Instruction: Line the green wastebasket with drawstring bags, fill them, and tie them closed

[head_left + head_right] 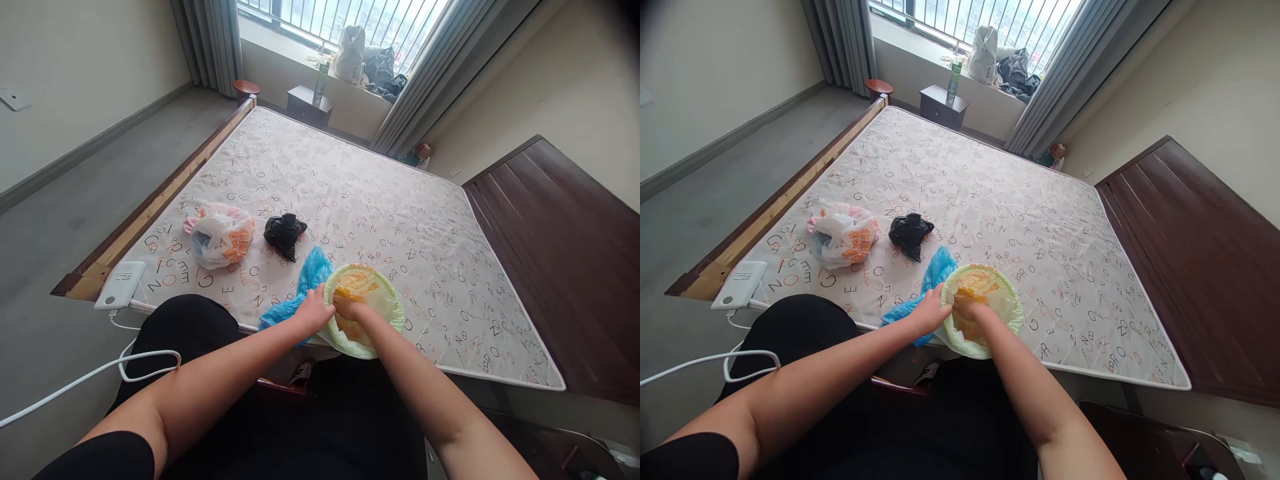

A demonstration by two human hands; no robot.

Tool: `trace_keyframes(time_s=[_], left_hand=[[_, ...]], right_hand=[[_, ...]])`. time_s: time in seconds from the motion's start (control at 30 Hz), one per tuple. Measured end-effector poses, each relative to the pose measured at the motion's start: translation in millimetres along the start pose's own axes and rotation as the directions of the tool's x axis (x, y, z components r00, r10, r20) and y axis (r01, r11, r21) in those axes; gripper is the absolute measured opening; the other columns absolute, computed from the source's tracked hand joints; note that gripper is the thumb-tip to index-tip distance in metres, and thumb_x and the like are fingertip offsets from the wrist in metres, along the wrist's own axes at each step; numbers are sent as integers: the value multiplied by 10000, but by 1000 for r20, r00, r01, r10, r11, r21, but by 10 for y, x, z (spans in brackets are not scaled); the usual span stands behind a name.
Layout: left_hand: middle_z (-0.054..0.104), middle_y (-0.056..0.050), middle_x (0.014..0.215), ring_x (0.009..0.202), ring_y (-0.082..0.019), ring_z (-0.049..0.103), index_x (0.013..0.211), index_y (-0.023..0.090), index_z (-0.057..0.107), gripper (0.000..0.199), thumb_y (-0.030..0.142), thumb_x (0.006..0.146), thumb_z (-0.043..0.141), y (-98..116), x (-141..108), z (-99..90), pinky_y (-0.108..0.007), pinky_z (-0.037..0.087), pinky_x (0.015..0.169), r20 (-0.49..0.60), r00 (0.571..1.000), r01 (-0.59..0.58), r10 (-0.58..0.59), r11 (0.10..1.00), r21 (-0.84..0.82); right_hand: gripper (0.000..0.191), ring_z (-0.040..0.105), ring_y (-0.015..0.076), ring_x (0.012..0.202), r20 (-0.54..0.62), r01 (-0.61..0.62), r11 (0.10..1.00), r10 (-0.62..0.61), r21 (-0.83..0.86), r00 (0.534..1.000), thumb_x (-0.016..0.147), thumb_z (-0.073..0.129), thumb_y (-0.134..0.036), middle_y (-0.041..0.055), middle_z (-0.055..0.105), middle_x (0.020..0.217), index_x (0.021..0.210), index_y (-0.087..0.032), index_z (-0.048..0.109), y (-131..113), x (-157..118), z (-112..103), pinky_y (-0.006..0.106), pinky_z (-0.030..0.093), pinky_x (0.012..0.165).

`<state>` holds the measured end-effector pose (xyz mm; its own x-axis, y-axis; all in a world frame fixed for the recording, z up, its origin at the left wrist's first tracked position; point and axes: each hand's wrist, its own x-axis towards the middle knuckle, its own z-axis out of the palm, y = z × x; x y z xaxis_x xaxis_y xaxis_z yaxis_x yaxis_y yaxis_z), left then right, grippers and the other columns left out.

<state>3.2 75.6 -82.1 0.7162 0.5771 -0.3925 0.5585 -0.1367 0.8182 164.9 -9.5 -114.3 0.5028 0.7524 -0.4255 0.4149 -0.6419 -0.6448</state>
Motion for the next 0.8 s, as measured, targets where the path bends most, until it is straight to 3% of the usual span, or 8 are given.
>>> trace_keyframes(time_s=[0.07, 0.13, 0.23, 0.33, 0.43, 0.53, 0.67, 0.8], left_hand=[[599, -182, 1371, 1220, -358, 616, 1547, 204, 376, 739, 381, 863, 592, -2, 12, -46, -428, 466, 1031, -25, 1000, 7, -7, 1000, 8], [659, -173, 1288, 1159, -350, 649, 1551, 189, 364, 744, 390, 873, 595, -8, 16, -84, -420, 488, 978, -21, 1000, -22, 22, 1000, 11], [726, -140, 1100, 1033, -336, 691, 1529, 175, 398, 710, 487, 914, 566, -24, 24, -149, -416, 504, 906, -30, 997, -65, 65, 998, -14], [727, -102, 927, 922, -305, 702, 1427, 176, 506, 579, 545, 989, 426, -97, 87, -249, -402, 507, 865, -140, 986, -96, 88, 994, -50], [724, -122, 1023, 1035, -286, 688, 1365, 169, 532, 458, 427, 1021, 375, -284, 219, -337, -394, 490, 940, -269, 963, -32, 25, 999, -20], [650, -206, 1277, 1276, -340, 586, 1416, 143, 491, 582, 419, 914, 593, -567, 323, -300, -447, 423, 1076, -263, 964, 67, -46, 995, 71], [574, -250, 1393, 1316, -441, 542, 1491, 150, 456, 896, 461, 721, 792, -905, 259, -42, -548, 398, 1102, -51, 999, 7, 7, 960, 282], [701, -171, 1190, 1208, -417, 625, 1266, 227, 675, 583, 369, 714, 794, -1006, 146, 108, -512, 469, 1040, -7, 999, -47, 52, 941, 335]], right_hand=[[287, 670, 346, 1130, 81, 40, 999, -37, -29, 996, 786, 738, -336, 128, 756, 1099, 1041, -207, 754, -57, -158, -266, 539, 468, 1061], [350, 627, 328, 1234, 40, 126, 987, -123, -97, 992, 875, 627, -366, 97, 724, 1241, 1193, -249, 717, -25, -428, -506, 553, 394, 1144], [443, 485, 313, 1413, -339, 189, 943, -278, -272, 899, 960, 443, -426, 100, 629, 1407, 1311, -244, 642, 241, -952, -714, 583, 255, 1235], [541, 460, 321, 1425, -639, 72, 971, -206, -230, 741, 936, 450, -495, 165, 556, 1463, 1361, -188, 585, 688, -1417, -657, 554, 318, 1221], [622, 474, 348, 1412, -732, 1, 1000, -15, -19, 681, 937, 438, -547, 204, 522, 1476, 1428, -172, 513, 1067, -1682, -413, 558, 416, 1151], [660, 531, 333, 1378, -734, 55, 982, 97, 180, 672, 964, 409, -567, 211, 479, 1517, 1501, -183, 410, 1198, -1736, -216, 513, 485, 1092], [685, 571, 294, 1353, -705, 174, 958, 39, 227, 708, 1007, 345, -568, 208, 377, 1604, 1575, -193, 271, 1110, -1643, -189, 490, 485, 1098], [650, 424, 285, 1482, -604, 182, 980, -98, 80, 791, 1006, 355, -588, 170, 402, 1609, 1511, -188, 441, 1074, -1566, -223, 510, 362, 1208]])
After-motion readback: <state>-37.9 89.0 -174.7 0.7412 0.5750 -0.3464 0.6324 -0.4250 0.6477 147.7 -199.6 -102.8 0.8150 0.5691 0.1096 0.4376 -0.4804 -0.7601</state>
